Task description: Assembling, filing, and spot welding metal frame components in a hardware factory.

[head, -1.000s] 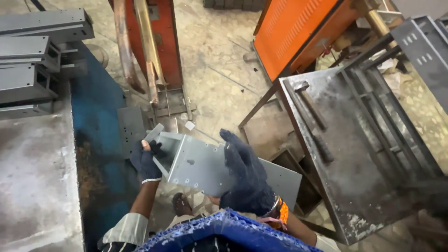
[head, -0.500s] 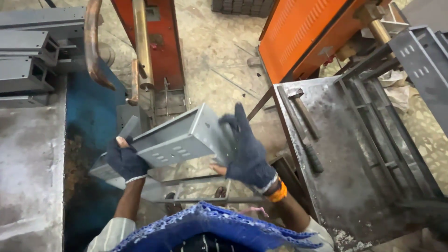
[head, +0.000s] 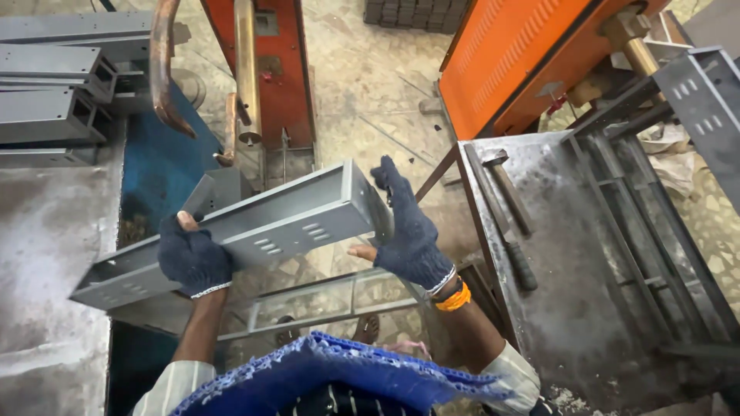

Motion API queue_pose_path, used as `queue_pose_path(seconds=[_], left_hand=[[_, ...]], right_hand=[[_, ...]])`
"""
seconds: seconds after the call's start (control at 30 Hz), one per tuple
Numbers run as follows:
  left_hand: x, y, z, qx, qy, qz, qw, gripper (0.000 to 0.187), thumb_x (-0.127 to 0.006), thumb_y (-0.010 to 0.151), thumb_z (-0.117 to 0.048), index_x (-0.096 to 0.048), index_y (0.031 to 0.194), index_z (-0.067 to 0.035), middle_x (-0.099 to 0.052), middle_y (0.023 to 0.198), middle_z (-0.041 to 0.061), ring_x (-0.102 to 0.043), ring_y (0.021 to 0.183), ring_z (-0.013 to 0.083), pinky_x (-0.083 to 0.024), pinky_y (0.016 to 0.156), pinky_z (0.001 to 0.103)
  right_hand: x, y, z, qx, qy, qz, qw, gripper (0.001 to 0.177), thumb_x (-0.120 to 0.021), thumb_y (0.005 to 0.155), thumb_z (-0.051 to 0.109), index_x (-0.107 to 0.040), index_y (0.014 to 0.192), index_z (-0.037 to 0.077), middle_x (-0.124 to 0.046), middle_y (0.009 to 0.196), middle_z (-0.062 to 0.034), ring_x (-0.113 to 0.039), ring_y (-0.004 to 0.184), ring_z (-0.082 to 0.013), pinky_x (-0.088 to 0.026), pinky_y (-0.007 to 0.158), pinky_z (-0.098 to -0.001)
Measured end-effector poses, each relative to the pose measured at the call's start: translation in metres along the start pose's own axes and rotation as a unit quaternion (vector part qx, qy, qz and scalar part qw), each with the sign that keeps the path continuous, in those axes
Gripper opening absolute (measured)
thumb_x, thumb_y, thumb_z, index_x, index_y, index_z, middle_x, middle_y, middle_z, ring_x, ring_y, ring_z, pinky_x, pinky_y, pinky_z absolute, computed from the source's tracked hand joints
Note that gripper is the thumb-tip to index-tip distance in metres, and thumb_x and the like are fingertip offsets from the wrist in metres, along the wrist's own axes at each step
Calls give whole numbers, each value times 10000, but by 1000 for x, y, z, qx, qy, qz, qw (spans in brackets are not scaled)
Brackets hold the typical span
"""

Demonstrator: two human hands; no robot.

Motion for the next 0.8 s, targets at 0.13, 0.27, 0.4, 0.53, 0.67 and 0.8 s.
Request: queue_pose_path(seconds=[0.13, 0.27, 0.4, 0.53, 0.67, 0.8], left_hand=[[-9, -3, 2, 2, 41, -6, 999, 322, -516, 1165, -296, -653, 973, -77, -617, 755, 192, -612, 707, 434, -429, 642, 525], [-21, -4, -20, -83, 116, 15, 990, 112, -621, 997, -221, -679, 1055, -144, -575, 643, 165, -577, 579, 406, -410, 559, 529], [-33, -9, -59, -226, 112, 54, 966, 295, -706, 809, -261, -656, 1062, -117, -546, 570, 151, -569, 517, 376, -424, 515, 518], [-32, -4, -74, -255, 106, 81, 958, 214, -755, 882, -286, -682, 1040, -161, -539, 533, 125, -563, 495, 369, -433, 518, 519], [-19, 2, -91, -336, 34, 122, 933, 258, -731, 802, -248, -682, 1028, -134, -601, 631, 101, -614, 574, 327, -472, 568, 487], [25, 33, -60, -375, 61, 18, 925, 279, -684, 745, -179, -654, 1015, -114, -628, 756, 131, -634, 718, 333, -500, 678, 471]], right_hand=[[19, 8, 59, 72, -150, -86, 982, 1117, -960, 679, 398, -354, 1541, 27, -537, 1432, -239, -547, 1301, -359, -467, 1095, -424], [-34, 20, 99, 132, -203, -17, 970, 740, -860, 787, 293, -569, 1429, 70, -643, 1357, -143, -611, 1282, -319, -493, 1117, -466], [-146, 31, 53, -13, -347, 292, 891, 468, -763, 762, 269, -696, 1201, 120, -739, 1003, -132, -716, 910, -346, -552, 767, -484], [-160, 29, 13, -106, -232, 223, 941, 239, -754, 834, 407, -814, 930, 197, -738, 787, -143, -706, 736, -377, -533, 669, -510], [-146, 30, 13, -26, -168, 93, 981, 286, -802, 746, 402, -806, 903, 163, -725, 744, -146, -696, 664, -377, -529, 600, -502], [-137, 27, -1, -38, -178, 88, 979, 407, -850, 709, 518, -806, 878, 151, -703, 685, -158, -688, 646, -380, -503, 565, -492]])
Point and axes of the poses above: each hand's wrist, its own y-axis towards the middle knuckle, its own x-axis out of the back of the hand, z = x × y, the point moved 10 cm from there along y, towards the middle knuckle
